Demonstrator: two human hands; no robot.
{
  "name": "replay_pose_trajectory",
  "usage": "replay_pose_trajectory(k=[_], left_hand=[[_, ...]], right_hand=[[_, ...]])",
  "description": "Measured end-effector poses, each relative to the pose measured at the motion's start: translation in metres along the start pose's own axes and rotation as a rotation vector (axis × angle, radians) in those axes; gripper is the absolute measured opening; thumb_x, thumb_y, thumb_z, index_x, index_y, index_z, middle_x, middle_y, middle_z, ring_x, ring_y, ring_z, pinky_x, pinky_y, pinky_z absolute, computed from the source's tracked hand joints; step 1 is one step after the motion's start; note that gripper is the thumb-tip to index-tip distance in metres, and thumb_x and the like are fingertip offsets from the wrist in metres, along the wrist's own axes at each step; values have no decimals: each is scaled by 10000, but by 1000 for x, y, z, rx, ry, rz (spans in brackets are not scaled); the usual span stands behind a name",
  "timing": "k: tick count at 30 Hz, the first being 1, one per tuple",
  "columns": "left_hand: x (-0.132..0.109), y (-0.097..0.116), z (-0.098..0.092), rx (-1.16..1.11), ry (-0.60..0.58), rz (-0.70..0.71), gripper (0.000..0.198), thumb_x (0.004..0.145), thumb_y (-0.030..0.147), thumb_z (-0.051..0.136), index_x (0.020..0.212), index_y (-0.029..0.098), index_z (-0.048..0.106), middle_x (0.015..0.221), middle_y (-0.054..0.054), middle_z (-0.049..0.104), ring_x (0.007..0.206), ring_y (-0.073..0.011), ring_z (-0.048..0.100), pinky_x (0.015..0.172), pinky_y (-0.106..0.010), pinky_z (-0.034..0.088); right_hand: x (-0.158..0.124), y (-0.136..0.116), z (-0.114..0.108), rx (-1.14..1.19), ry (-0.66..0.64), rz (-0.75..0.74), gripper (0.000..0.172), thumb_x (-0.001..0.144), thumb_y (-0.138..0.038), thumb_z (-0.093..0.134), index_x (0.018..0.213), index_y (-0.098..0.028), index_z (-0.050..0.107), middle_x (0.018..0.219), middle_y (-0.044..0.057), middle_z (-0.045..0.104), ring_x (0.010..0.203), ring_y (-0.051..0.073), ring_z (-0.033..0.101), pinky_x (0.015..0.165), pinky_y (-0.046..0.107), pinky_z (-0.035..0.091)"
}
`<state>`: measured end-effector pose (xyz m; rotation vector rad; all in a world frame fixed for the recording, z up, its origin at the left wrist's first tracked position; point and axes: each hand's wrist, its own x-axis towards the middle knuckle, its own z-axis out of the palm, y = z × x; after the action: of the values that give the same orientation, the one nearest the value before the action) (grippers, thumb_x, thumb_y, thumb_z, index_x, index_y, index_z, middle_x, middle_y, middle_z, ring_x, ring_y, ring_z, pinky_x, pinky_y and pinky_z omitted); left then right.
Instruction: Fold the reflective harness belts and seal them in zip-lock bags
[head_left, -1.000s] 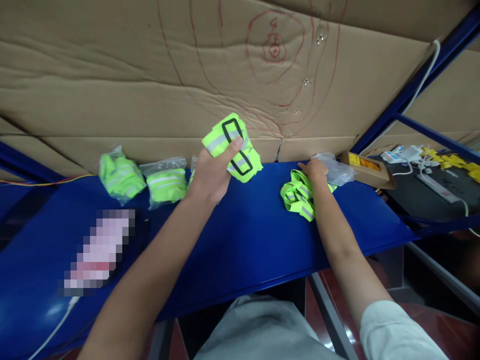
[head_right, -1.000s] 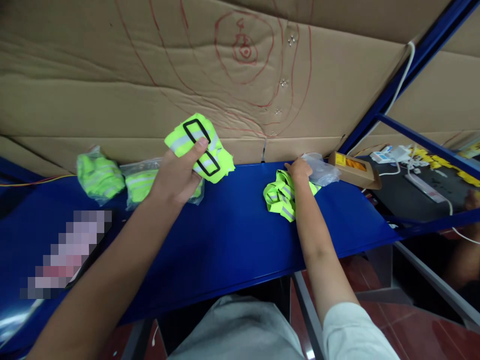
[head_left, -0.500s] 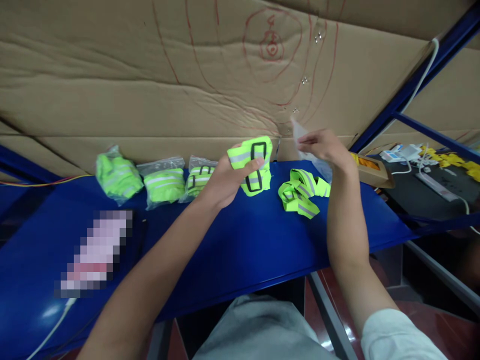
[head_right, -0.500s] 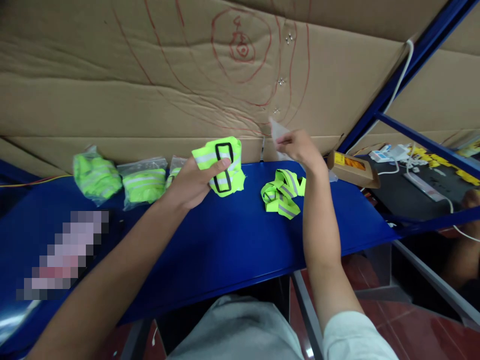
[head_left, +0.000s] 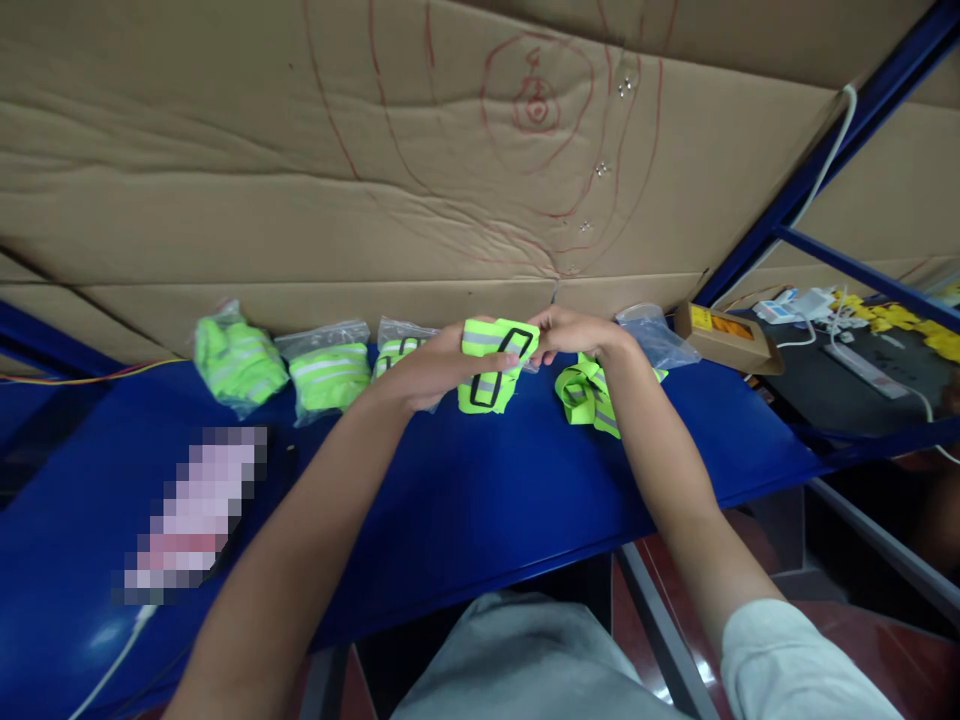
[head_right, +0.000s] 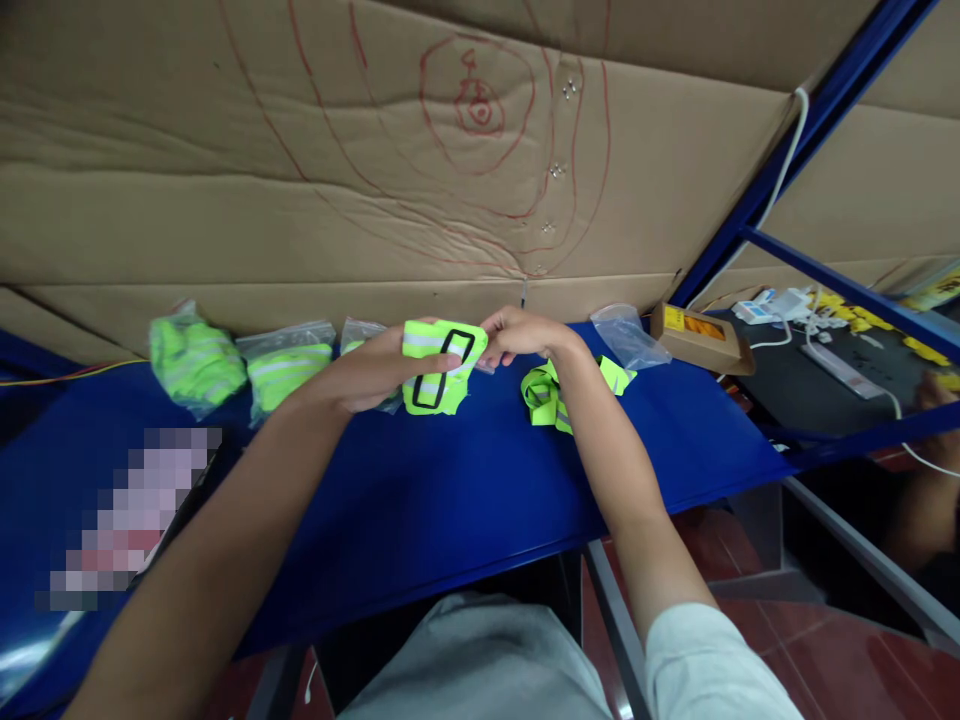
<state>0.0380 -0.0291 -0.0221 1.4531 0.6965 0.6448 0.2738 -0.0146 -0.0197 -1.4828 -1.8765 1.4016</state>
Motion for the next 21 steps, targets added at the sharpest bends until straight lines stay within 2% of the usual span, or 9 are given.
replay_pose_trajectory(k=[3, 5, 9, 12, 15, 17, 21], left_hand=[[4, -8, -2, 59, 15, -36, 523, 682, 385, 931, 1109, 180, 711, 969, -42, 740, 782, -153, 672, 623, -222, 527], [7, -13, -3, 64, 13, -84, 545, 687, 418, 927, 1128, 182, 712, 961, -45, 740, 756, -159, 676, 608, -240, 535], [8, -14, -3, -13, -40, -135, 553, 672, 413, 941, 1108, 155, 719, 950, -65, 747, 751, -176, 696, 616, -265, 562], [6, -9, -4, -129, -82, -152, 527, 698, 385, 933, 1125, 159, 722, 944, -69, 756, 762, -183, 714, 647, -278, 592], [2, -3, -5, -228, -90, -134, 528, 700, 379, 935, 1133, 157, 730, 1004, -106, 770, 836, -237, 743, 713, -351, 639], [-1, 2, -4, -259, -67, -103, 522, 690, 369, 942, 1120, 157, 737, 1022, -115, 772, 849, -253, 745, 727, -383, 652], [-4, 9, 2, -255, 32, -19, 441, 697, 339, 934, 1062, 174, 749, 934, -70, 763, 754, -199, 714, 681, -336, 628]], right_hand=[[-2, -2, -3, 32, 172, 13, 81, 727, -99, 749, 749, -171, 719, 677, 4, 727, 615, 109, 643, 563, 206, 507], [-5, -4, -6, 39, 270, -41, 66, 778, -143, 760, 781, -173, 701, 684, 5, 715, 628, 113, 629, 559, 210, 487], [-14, -13, -5, 7, 271, -283, 114, 822, -240, 776, 814, -174, 684, 733, -3, 698, 696, 112, 622, 650, 224, 489], [-24, -23, 2, -70, 349, -455, 174, 857, -311, 760, 809, -177, 660, 759, -4, 682, 713, 112, 597, 672, 236, 473], [-37, -36, 11, -167, 426, -593, 220, 921, -381, 708, 842, -184, 651, 764, -4, 663, 716, 121, 579, 654, 246, 454], [-45, -44, 16, -236, 501, -635, 239, 949, -408, 678, 857, -190, 647, 766, -2, 658, 710, 129, 577, 650, 259, 454], [-58, -53, 21, -378, 636, -586, 221, 975, -423, 634, 892, -220, 661, 829, 21, 689, 756, 172, 605, 719, 311, 488]])
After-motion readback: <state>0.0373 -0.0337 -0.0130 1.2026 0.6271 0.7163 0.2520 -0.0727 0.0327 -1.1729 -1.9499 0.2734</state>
